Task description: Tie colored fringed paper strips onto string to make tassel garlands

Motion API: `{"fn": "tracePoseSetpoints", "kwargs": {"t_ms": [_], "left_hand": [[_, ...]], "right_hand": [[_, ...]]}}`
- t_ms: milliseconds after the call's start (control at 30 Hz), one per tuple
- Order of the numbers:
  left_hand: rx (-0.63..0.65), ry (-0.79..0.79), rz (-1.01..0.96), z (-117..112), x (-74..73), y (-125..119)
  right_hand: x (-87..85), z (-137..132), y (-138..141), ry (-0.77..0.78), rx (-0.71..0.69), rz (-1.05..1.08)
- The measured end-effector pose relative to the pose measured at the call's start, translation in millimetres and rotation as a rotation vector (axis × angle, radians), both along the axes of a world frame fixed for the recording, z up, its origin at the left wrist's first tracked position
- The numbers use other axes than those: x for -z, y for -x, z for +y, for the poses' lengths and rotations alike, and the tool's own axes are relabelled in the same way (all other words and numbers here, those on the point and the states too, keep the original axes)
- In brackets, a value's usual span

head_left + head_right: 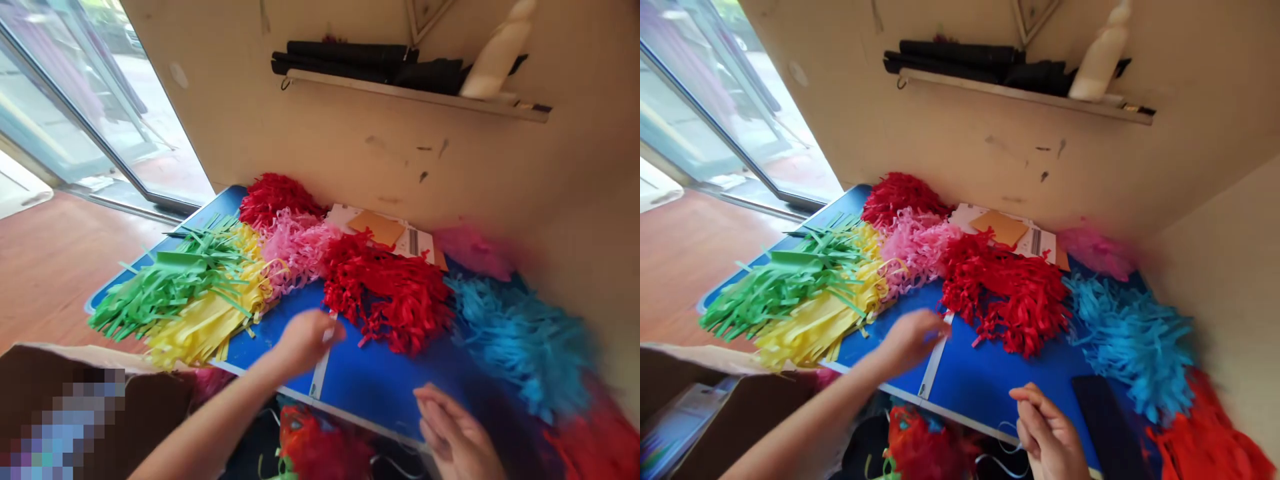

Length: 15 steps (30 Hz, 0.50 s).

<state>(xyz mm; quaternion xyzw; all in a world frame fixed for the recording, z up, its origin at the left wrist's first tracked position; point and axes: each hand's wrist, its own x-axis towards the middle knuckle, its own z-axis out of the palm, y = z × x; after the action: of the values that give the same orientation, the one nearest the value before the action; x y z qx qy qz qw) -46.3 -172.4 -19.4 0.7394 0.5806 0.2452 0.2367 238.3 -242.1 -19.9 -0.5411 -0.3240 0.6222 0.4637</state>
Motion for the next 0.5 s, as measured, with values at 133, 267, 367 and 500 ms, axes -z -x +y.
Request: {"fn": "tracePoseSetpoints", "kwargs": {"t_ms": [133, 267, 367, 500], "left_hand": [[-0.36, -0.048, 0.189, 85, -13.5, 57], [-0.491, -0.089, 0.264, 133, -7.2, 71], [-0.54, -0.12, 0.27, 160, -4.4, 68], [-0.543, -0.235, 0.26, 164, -11.7, 66]], "right_hand": [[13.9, 2, 22, 0.077, -0.064, -0.038], [15.2, 1, 55, 0.106, -0.175, -0.06], [13.0, 0, 76, 0.058, -0.258, -0.09], [18.5, -3, 76, -0.001, -0.274, -0.158]]}}
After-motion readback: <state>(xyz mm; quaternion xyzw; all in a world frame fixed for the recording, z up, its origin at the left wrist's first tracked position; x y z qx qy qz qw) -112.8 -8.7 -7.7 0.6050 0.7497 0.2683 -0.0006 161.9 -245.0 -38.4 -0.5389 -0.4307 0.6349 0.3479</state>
